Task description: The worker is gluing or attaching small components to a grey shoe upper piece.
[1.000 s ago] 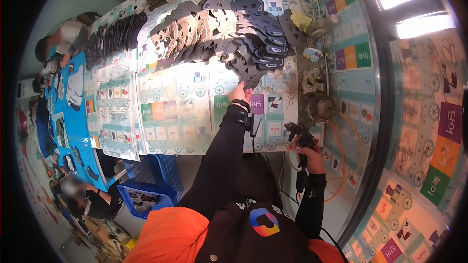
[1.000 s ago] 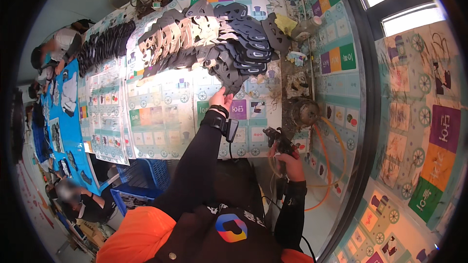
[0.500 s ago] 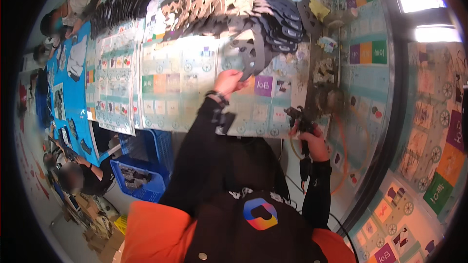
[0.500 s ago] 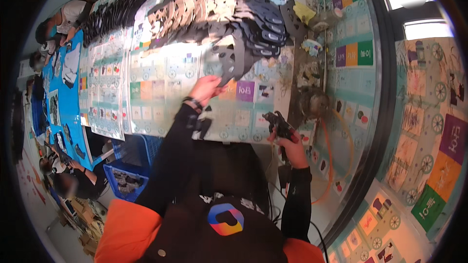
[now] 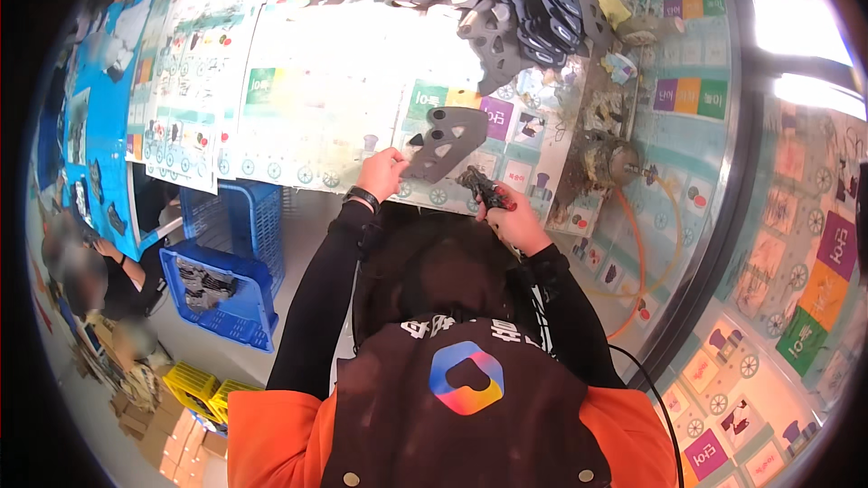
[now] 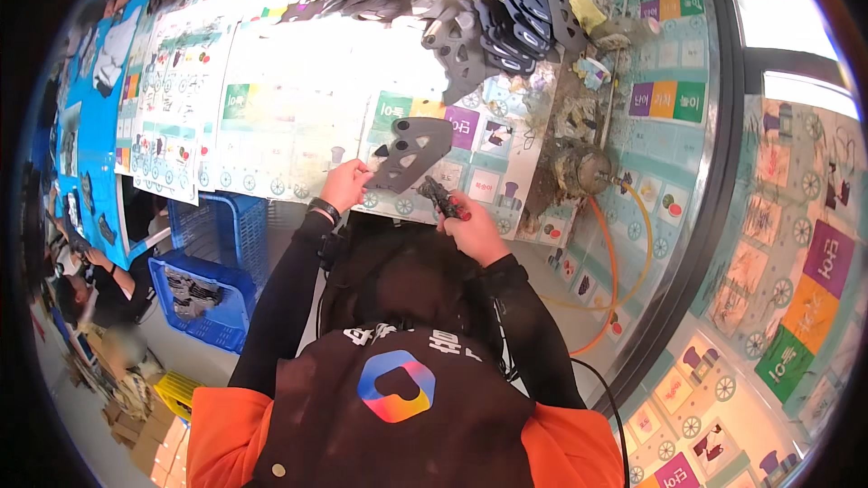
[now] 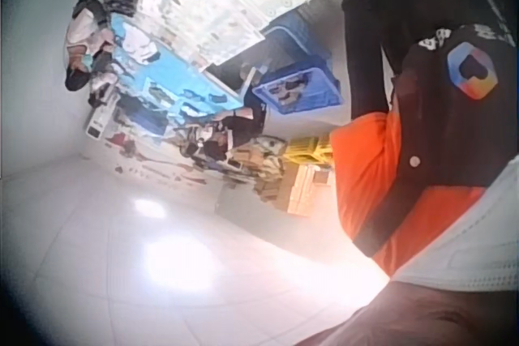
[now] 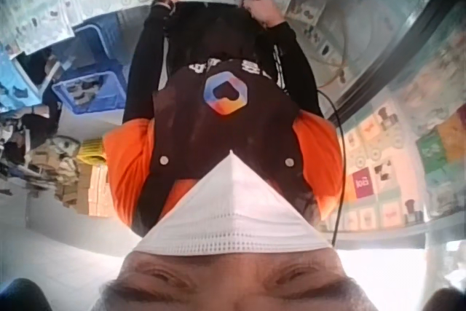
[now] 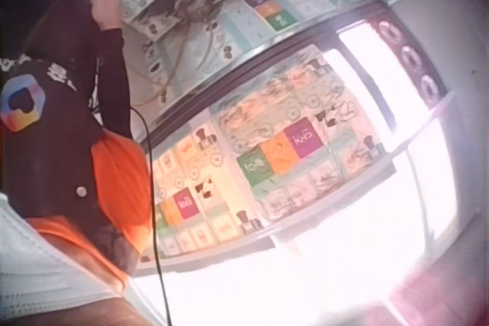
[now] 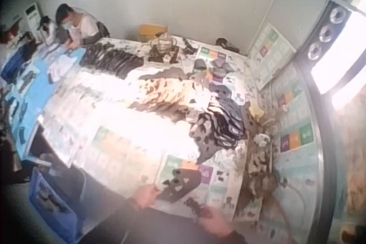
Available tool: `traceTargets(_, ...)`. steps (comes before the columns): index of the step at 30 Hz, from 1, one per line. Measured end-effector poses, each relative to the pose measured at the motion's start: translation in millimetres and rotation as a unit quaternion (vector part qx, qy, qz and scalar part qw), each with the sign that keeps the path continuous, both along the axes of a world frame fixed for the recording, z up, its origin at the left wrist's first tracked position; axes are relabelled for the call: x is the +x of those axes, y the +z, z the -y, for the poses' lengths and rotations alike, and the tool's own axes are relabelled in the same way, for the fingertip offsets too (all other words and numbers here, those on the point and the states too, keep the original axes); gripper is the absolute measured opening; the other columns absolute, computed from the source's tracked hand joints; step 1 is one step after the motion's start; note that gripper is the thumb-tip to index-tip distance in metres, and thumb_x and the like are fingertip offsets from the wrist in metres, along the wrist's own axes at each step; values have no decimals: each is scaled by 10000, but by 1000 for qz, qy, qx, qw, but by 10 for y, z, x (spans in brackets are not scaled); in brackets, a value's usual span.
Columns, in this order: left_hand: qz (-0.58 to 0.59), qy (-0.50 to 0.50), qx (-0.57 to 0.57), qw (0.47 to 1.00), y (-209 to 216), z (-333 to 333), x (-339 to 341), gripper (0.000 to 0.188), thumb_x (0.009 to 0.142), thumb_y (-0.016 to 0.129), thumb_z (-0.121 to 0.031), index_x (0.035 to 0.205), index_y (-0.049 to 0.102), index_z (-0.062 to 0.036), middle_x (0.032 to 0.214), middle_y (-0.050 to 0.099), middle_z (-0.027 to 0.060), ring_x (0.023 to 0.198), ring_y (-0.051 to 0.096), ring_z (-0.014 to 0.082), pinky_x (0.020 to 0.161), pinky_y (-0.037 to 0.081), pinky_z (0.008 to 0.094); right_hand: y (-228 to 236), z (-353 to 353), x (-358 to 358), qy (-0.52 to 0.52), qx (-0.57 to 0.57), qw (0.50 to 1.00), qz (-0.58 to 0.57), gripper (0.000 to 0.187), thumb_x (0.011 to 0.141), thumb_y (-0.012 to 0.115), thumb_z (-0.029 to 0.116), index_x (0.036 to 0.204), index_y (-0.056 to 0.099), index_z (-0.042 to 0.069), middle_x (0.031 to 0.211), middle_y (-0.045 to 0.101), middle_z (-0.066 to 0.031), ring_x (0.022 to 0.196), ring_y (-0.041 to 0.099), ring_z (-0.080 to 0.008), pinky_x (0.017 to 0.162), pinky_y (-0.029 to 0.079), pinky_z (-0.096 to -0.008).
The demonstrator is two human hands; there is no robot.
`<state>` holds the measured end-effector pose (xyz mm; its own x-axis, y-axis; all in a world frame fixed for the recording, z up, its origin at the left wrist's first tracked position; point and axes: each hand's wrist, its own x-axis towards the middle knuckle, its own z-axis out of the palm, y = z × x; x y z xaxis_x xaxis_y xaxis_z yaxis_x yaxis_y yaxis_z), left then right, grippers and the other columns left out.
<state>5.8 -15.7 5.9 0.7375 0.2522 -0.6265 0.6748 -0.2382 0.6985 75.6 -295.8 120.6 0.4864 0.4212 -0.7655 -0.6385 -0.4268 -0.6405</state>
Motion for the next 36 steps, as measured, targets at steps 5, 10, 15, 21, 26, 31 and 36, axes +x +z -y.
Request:
traceTargets(5, 20, 101, -90, 991, -92, 41, -124, 253, 885, 754, -149, 993, 625, 39, 646, 634, 62, 507, 616, 114, 454, 470, 258, -143, -190, -81, 18, 19, 999, 30, 260, 777, 544, -5, 1033, 592, 0, 810, 608, -49, 747, 591, -136, 668, 451, -262)
traceTargets(10, -19, 130, -72, 989, -57, 126, -185, 227, 853, 785, -166, 866, 638, 6, 682, 692, 107, 529, 680, 166, 500, 521, 303, -135, -402, -82, 41, -19, 998, 36, 239, 784, 562, 1, 1021, 588, -3, 809, 612, -67, 731, 602, -153, 708, 485, -287)
traceTargets(15, 7, 78, -7, 997, -39, 110, -140, 238, 860, 770, -173, 831, 608, -1, 624, 666, 119, 512, 679, 207, 498, 512, 332, -216, -519, -99, 48, -40, 997, 51, 229, 793, 574, 16, 1020, 590, -4, 790, 610, -72, 714, 608, -157, 694, 487, -290)
traceTargets(21, 8, 72, 1, 997, -80, 112, -142, 190, 875, 749, -103, 882, 607, 24, 686, 678, 95, 561, 676, 148, 480, 537, 309, -364, -527, -92, 47, -40, 997, 50, 233, 801, 578, 39, 1031, 591, 4, 708, 586, -48, 659, 579, -144, 627, 443, -279)
traceTargets(26, 22, 89, -14, 996, -121, 96, -173, 215, 856, 770, -169, 849, 623, -13, 629, 667, 127, 521, 680, 236, 537, 515, 367, -333, -588, -68, 71, -59, 995, 40, 238, 803, 576, 38, 1038, 593, 1, 708, 583, -50, 640, 566, -141, 614, 443, -287)
traceTargets(31, 24, 70, 0, 997, -186, 92, -167, 229, 841, 785, -177, 850, 627, -11, 659, 674, 146, 560, 686, 270, 571, 521, 385, -507, -570, -96, 54, -7, 998, 41, 251, 805, 572, 32, 1053, 593, -5, 715, 581, -45, 640, 564, -136, 607, 445, -288)
traceTargets(36, 29, 63, 17, 997, -315, 83, -209, 246, 821, 799, -194, 857, 637, -13, 716, 685, 169, 663, 694, 329, 632, 527, 415, -488, -594, -96, 21, -4, 999, 24, 259, 792, 561, 10, 1048, 591, -12, 762, 588, -50, 642, 557, -133, 599, 438, -273)
